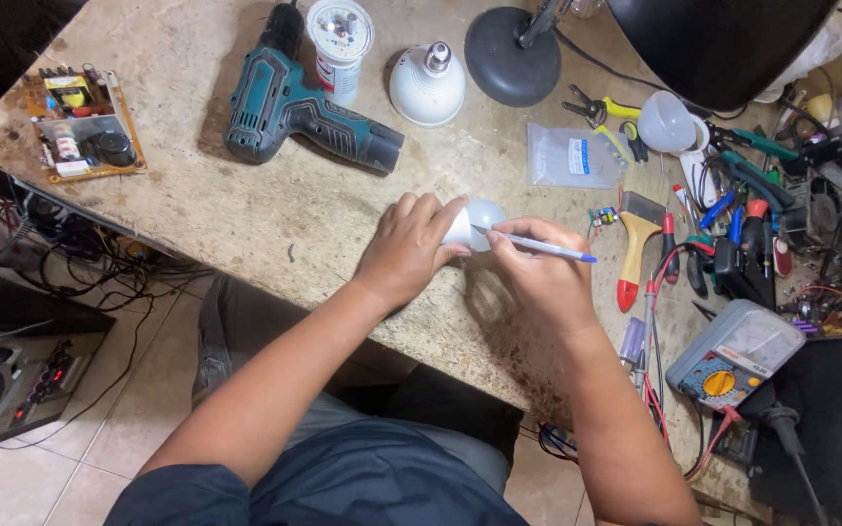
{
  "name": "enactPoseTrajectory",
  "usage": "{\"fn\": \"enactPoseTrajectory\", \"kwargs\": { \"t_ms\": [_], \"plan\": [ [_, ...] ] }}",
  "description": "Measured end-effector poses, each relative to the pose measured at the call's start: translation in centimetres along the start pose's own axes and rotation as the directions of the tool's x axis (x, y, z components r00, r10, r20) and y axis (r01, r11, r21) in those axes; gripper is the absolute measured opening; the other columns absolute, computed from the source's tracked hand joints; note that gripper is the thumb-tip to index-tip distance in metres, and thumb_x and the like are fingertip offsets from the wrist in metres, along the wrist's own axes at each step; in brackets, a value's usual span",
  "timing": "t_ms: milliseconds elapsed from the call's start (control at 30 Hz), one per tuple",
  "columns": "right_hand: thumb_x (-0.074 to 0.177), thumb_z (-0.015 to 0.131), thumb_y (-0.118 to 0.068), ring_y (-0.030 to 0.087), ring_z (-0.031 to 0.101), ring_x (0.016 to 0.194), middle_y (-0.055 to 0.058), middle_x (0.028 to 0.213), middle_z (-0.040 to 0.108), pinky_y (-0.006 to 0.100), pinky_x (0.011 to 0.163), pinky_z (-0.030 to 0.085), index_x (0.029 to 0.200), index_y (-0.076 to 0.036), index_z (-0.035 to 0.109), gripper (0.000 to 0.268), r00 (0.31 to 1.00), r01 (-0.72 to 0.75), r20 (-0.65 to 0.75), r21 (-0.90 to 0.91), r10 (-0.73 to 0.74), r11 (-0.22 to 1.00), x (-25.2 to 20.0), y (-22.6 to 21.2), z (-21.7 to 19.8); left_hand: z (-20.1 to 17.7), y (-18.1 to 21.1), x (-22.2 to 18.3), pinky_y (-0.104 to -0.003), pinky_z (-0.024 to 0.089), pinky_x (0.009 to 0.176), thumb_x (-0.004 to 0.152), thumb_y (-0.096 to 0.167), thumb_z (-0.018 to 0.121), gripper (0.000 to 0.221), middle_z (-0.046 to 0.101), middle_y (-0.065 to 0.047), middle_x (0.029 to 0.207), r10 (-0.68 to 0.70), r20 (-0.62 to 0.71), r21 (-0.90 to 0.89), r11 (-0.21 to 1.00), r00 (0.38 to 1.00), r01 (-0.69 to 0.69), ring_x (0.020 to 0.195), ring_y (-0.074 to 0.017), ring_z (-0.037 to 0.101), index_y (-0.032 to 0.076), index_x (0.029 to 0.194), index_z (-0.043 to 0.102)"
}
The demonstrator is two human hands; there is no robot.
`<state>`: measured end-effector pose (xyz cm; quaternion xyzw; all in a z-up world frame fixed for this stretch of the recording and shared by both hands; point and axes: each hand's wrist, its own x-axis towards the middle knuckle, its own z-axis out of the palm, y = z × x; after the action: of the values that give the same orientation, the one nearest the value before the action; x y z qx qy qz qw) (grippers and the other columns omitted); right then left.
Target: Diagnosing and testing an LED bulb using a multimeter and marking it with a pen
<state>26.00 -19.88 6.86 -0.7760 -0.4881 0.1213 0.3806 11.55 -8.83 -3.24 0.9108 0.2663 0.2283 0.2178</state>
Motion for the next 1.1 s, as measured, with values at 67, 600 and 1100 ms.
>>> {"fn": "enactPoseTrajectory", "kwargs": {
  "t_ms": [67, 600, 1100],
  "plan": [
    [0.081, 0.083, -0.018, 0.019, 0.075, 0.074, 0.006, 0.076, 0.076, 0.032, 0.064, 0.057, 0.087, -0.014, 0.082, 0.008, 1.0, -0.019, -0.003, -0.004, 0.019, 1.0, 0.2, 0.8, 0.4, 0.0, -0.1, 0.1, -0.045, 0.051, 0.09, 0.096, 0.058, 0.056, 0.066, 0.052, -0.002, 0.105, 0.002, -0.001, -0.012, 1.0, 1.0, -0.002, 0.102, -0.0274, 0.053, 0.022, 0.151, 0.046],
    [0.082, 0.079, -0.011, 0.015, 0.07, 0.071, 0.009, 0.073, 0.075, 0.032, 0.061, 0.055, 0.085, -0.01, 0.08, 0.003, 0.989, -0.032, -0.141, 0.054, 0.04, 0.998, -0.5, 0.4, 1.8, -0.5, -0.1, 0.2, -0.045, 0.051, 0.083, 0.096, 0.055, 0.055, 0.064, 0.05, -0.004, 0.098, 0.05, -0.06, 0.003, 0.999, 0.997, -0.05, 0.096, -0.0295, 0.052, 0.016, 0.146, 0.05],
    [0.084, 0.079, -0.006, 0.026, 0.075, 0.075, 0.011, 0.077, 0.075, 0.035, 0.068, 0.058, 0.088, -0.007, 0.079, 0.004, 0.963, 0.192, -0.193, 0.0, -0.188, 0.981, -0.6, 0.6, 2.2, 1.0, -0.6, 0.2, -0.045, 0.047, 0.076, 0.099, 0.053, 0.048, 0.057, 0.047, -0.007, 0.095, 0.112, -0.142, 0.239, 0.968, 0.984, -0.075, 0.09, -0.0315, 0.051, 0.003, 0.127, 0.053]
  ]
}}
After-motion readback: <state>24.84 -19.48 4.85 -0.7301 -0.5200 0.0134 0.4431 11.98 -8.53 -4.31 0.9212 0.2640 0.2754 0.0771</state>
